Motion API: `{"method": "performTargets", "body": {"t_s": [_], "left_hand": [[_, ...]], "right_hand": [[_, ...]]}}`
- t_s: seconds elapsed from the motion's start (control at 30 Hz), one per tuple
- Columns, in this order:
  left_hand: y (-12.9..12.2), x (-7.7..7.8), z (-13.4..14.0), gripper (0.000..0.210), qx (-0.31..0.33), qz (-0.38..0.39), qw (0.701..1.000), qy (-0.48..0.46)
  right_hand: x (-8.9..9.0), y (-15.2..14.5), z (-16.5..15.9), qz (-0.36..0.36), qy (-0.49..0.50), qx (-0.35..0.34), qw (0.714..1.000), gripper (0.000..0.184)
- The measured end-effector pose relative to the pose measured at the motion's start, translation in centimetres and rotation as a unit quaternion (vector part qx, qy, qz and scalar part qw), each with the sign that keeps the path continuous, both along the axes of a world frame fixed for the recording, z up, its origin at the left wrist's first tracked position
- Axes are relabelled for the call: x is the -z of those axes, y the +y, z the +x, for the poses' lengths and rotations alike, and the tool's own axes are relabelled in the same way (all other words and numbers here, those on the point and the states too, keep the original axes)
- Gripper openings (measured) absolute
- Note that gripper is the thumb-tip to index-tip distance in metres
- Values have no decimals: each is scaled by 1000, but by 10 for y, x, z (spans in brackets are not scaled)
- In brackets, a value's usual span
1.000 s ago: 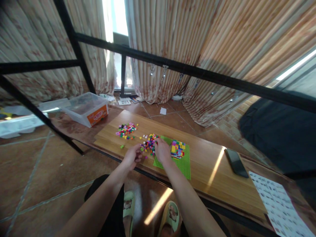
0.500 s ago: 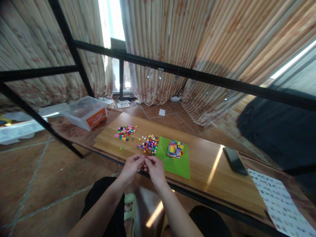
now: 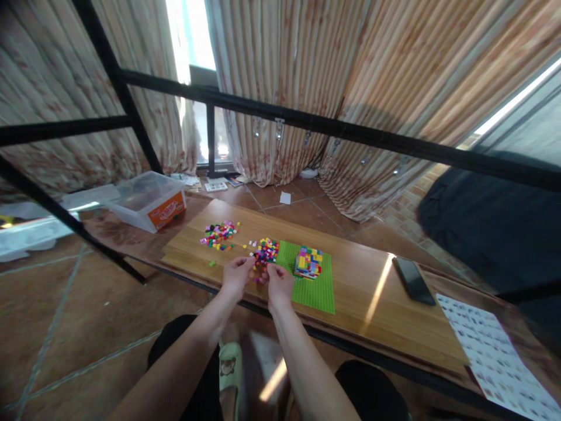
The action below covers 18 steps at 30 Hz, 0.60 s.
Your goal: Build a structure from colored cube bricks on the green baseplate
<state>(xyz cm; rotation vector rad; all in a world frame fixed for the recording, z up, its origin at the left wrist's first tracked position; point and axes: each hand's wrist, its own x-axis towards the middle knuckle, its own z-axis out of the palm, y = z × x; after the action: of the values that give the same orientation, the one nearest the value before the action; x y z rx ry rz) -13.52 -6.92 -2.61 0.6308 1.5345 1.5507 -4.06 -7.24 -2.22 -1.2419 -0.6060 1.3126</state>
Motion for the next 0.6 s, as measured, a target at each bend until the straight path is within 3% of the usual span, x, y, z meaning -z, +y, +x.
{"method": "performTargets", "body": {"t_s": [0.07,0.3,0.47,0.6], "left_hand": [[16,0,-11,15,25,-3,994,103],[45,-8,-29,4,47,-17,986,160],[35,-13,-32,7,42,-15,991,125],[10,-18,-32,14,52,-16,996,69]], "right_hand": [[-2,-1,6,6,-17,-10,1000,32],[-1,-17,13,33,-75,-48,996,30],[-5,-19,25,53,-91,-61,993,33],[-12,-22,39,70,-109,-96,987,34]]}}
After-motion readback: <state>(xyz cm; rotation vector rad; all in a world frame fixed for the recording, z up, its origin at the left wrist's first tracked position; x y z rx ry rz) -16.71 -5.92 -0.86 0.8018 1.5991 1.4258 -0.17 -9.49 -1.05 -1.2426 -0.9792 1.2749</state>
